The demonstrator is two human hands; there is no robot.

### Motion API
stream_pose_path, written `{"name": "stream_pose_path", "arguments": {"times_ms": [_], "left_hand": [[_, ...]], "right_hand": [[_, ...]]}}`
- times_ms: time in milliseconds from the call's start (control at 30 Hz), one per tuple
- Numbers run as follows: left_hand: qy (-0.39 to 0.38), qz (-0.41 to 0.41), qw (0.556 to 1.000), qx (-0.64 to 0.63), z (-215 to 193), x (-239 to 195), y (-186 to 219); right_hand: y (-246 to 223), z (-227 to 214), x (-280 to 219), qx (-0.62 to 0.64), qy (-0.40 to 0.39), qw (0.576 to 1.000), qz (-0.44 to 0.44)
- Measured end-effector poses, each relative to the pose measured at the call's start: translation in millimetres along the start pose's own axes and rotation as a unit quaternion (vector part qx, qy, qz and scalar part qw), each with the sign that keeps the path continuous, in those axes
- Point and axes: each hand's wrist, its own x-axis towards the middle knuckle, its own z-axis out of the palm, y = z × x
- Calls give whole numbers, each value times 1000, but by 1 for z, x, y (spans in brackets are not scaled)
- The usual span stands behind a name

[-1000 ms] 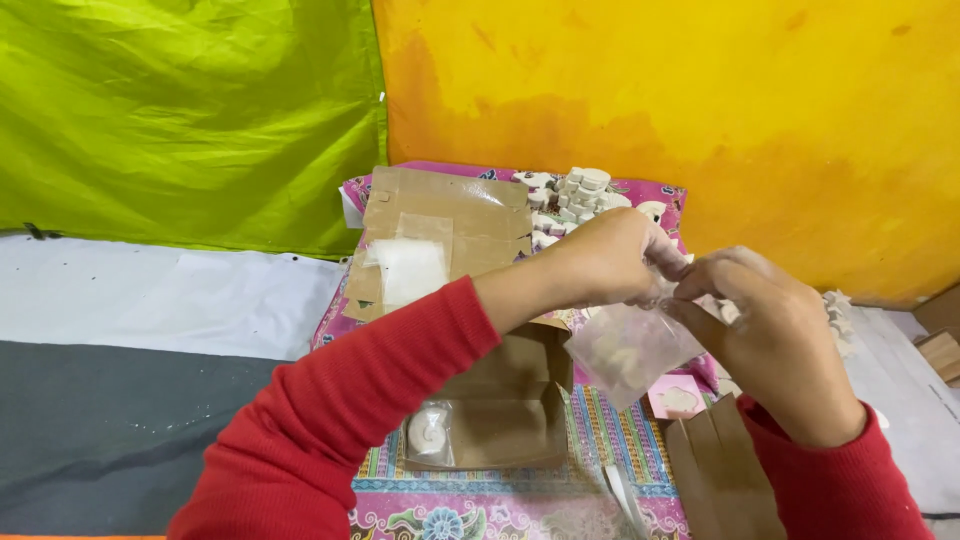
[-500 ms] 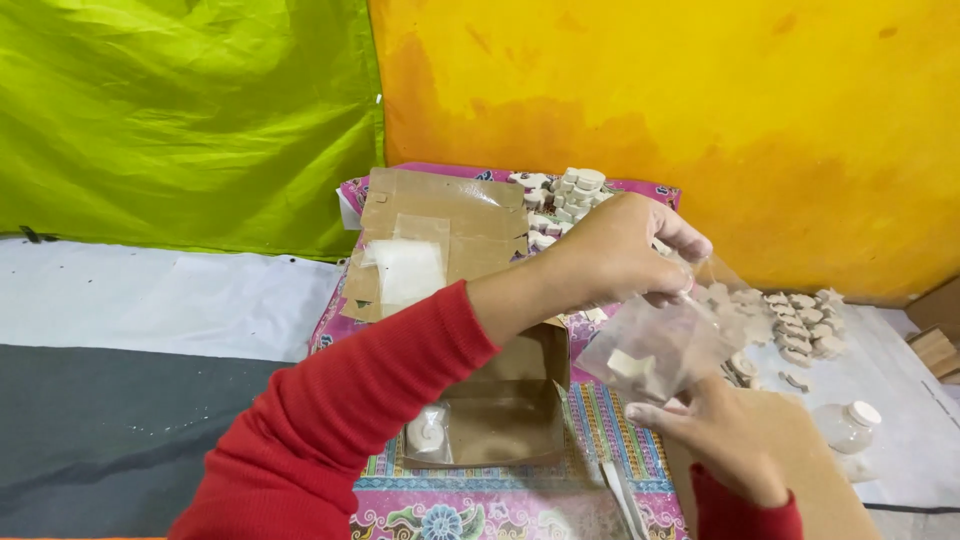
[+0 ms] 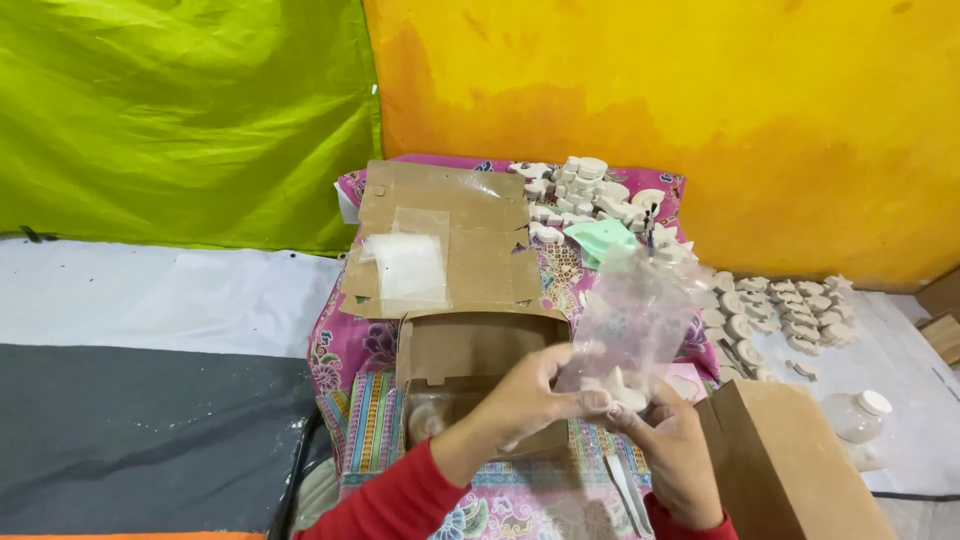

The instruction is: The person smooths the edges of small white ceramic pieces with a tool, then places them into clear plastic bags and into a cardboard box. The person handles a round disc and a star-shaped piece, repeating the smoothing and bagging steps for each item.

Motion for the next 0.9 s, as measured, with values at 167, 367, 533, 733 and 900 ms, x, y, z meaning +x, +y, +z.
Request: {"name": "stream_pose_path", "arguments": {"times_ms": [167, 367, 533, 733, 900], "left_hand": [[59, 77, 980, -177, 13, 9, -60], [33, 42, 970, -239, 18, 9, -88], [25, 60, 992, -109, 13, 6, -106], [5, 104, 979, -175, 15, -1, -122], [5, 98, 991, -92, 9, -17, -115]], "right_hand": [[20, 8, -12, 73, 16, 997, 34], [45, -5, -19, -1, 38, 999, 11], [73, -14, -20, -1, 29, 999, -27], [86, -30, -19, -78, 59, 994, 52], [34, -66, -14, 54, 10, 977, -208]]}}
